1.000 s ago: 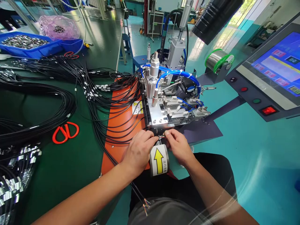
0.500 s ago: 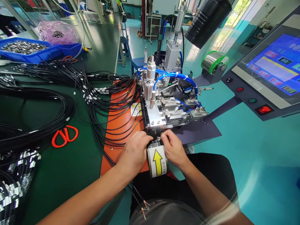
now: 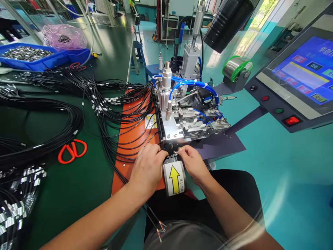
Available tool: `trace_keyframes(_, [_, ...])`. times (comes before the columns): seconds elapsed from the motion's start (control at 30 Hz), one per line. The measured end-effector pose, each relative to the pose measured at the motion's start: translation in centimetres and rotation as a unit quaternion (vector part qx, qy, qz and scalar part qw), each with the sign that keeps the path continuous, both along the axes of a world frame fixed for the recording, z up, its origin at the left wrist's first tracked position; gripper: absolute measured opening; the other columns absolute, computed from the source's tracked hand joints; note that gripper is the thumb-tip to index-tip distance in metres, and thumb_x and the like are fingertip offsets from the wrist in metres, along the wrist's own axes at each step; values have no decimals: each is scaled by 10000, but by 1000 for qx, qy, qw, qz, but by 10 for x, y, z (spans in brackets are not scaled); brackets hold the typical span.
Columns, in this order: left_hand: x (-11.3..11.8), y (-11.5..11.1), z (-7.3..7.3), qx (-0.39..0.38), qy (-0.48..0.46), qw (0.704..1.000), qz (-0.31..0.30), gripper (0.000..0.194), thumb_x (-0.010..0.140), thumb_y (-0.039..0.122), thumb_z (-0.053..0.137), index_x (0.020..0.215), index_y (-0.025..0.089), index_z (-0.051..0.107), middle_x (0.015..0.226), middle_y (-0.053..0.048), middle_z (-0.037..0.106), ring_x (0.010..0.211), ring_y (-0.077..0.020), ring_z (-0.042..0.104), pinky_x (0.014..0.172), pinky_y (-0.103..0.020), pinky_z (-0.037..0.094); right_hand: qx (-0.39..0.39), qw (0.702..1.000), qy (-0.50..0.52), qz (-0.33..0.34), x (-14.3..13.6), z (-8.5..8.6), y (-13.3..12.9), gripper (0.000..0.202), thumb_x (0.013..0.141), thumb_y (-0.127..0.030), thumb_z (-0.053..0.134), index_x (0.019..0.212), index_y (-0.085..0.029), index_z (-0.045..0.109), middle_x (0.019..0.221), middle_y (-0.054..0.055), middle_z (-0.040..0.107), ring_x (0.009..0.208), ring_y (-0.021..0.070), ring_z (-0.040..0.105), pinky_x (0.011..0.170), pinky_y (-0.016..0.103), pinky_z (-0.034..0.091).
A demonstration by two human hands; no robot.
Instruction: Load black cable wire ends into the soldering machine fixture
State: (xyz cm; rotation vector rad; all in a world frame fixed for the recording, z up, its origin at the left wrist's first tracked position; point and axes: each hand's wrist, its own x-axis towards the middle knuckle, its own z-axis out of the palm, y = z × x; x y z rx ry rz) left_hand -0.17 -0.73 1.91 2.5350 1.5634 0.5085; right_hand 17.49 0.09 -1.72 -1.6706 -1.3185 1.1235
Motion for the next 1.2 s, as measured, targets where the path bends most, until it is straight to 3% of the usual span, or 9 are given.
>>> trace_keyframes(0.17, [5, -6, 11, -29, 50, 998, 3, 171, 886, 142, 546, 976, 175, 688, 834, -61, 603, 790, -229, 556, 697, -357, 459, 55, 995, -81, -31, 7, 37, -34, 294, 927, -466, 512, 781, -223, 592, 653, -11, 564, 605, 161, 478, 566, 270, 340])
trace_keyframes(0.3, [7, -11, 12, -26, 65, 998, 6, 159, 883, 148, 557, 996, 170, 667, 805, -49, 647, 737, -226, 606, 616, -334, 445, 1, 977, 9, 215, -13, 56, -79, 277, 901, -371, 576, 686, -212, 648, 637, 1, 620, 593, 155, 526, 542, 257, 356])
trace_keyframes(0.43, [10, -16, 12, 1, 28, 1000, -8, 145, 877, 166, 576, 993, 180, 661, 783, -33, 665, 720, -220, 623, 618, -330, 456, -39, 946, 118, 300, -43, 43, -98, 178, 870, -309, 597, 800, -215, 730, 676, -8, 674, 588, 146, 555, 525, 235, 384])
trace_keyframes(0.6, [14, -21, 15, 12, -64, 997, -48, 191, 914, 158, 507, 1013, 183, 669, 735, -24, 639, 694, -194, 604, 632, -317, 476, -46, 955, 74, 282, -49, 32, -94, 224, 867, -217, 523, 706, -180, 674, 638, -13, 627, 569, 119, 491, 517, 231, 350])
trace_keyframes(0.73, [14, -20, 13, 7, -143, 985, -94, 235, 948, 173, 468, 1103, 177, 644, 749, -25, 617, 705, -177, 578, 651, -303, 490, 9, 968, -55, 243, -30, 44, -83, 170, 798, -158, 566, 629, -180, 563, 592, -35, 556, 548, 103, 415, 523, 245, 305])
trace_keyframes(0.87, [12, -15, 5, 4, -202, 971, -124, 264, 964, 168, 472, 1205, 163, 579, 903, -49, 663, 822, -172, 603, 756, -303, 503, 54, 973, -93, 204, -4, 58, -61, 148, 848, -142, 534, 726, -192, 600, 687, -27, 601, 615, 115, 493, 574, 246, 358])
trace_keyframes(1.07, [12, -8, -3, -21, -235, 958, -165, 178, 970, 166, 480, 1105, 164, 595, 932, -65, 647, 873, -179, 578, 768, -303, 487, 41, 994, 43, 87, 20, 48, -39, 113, 874, -298, 633, 903, -201, 685, 836, 13, 692, 733, 149, 617, 670, 261, 477])
trace_keyframes(1.2, [11, -7, -8, 16, -241, 960, -140, 141, 965, 166, 503, 1038, 161, 623, 887, -60, 623, 835, -169, 558, 742, -294, 470, 53, 987, 149, 41, 18, 35, -40, 218, 842, -297, 690, 1035, -201, 659, 919, 33, 701, 795, 157, 642, 731, 277, 525])
